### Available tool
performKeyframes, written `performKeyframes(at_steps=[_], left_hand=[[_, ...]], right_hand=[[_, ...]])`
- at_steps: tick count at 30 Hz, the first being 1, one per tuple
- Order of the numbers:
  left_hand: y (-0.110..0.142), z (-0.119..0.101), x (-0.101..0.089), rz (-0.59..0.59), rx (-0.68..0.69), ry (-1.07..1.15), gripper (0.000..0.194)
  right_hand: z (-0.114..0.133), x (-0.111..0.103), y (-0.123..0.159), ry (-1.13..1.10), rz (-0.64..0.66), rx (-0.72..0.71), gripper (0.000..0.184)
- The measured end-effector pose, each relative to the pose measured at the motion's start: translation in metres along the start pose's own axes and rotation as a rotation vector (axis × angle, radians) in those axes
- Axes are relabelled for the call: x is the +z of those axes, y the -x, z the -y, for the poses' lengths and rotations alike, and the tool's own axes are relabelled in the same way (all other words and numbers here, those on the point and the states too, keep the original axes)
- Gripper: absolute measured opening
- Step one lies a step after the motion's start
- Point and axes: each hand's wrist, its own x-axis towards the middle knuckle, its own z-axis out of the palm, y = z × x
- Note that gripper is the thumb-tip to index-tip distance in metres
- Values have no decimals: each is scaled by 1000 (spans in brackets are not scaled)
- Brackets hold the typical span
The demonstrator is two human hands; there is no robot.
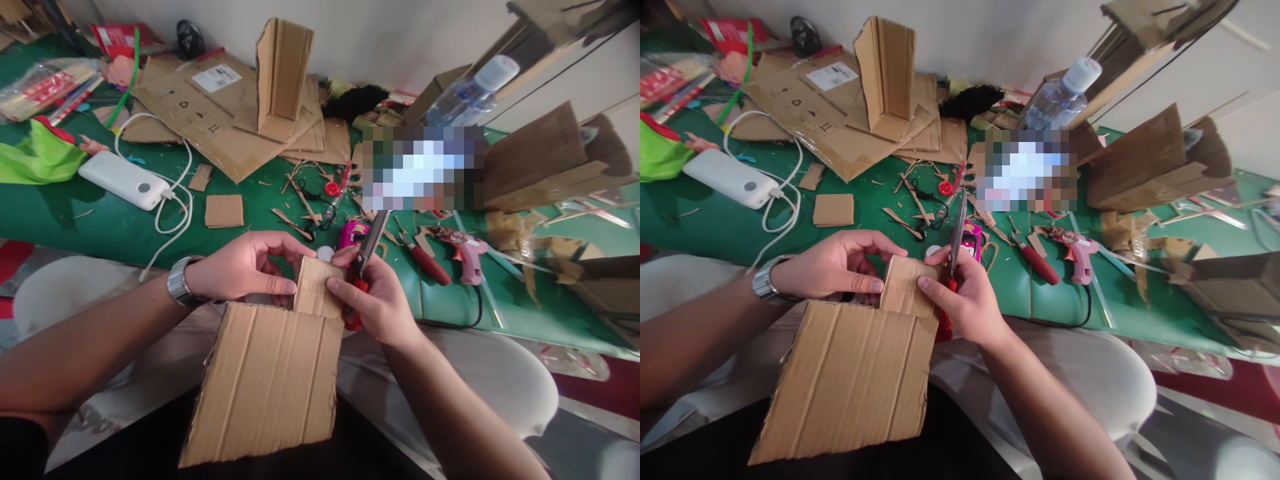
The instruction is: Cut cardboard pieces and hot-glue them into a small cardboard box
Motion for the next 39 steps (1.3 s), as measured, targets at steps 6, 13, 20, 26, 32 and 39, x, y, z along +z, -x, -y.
performKeyframes(at_steps=[6,13,20,26,32,39], left_hand=[[0,1,-2,-7,-17,-9,50],[-1,-1,-3,-10,-57,-9,48],[0,-3,-2,-3,-74,-16,47],[-1,-2,-3,3,-32,-38,43],[-1,-2,-1,6,-13,-50,40],[0,-2,-1,17,-12,-61,40]], right_hand=[[-1,1,1,25,-15,3,36],[-1,3,0,27,-26,-12,35],[-3,1,-1,60,-18,-55,34],[-3,0,-1,58,-14,-67,30],[-3,1,-1,22,-3,-83,26],[1,0,0,14,7,-85,23]])
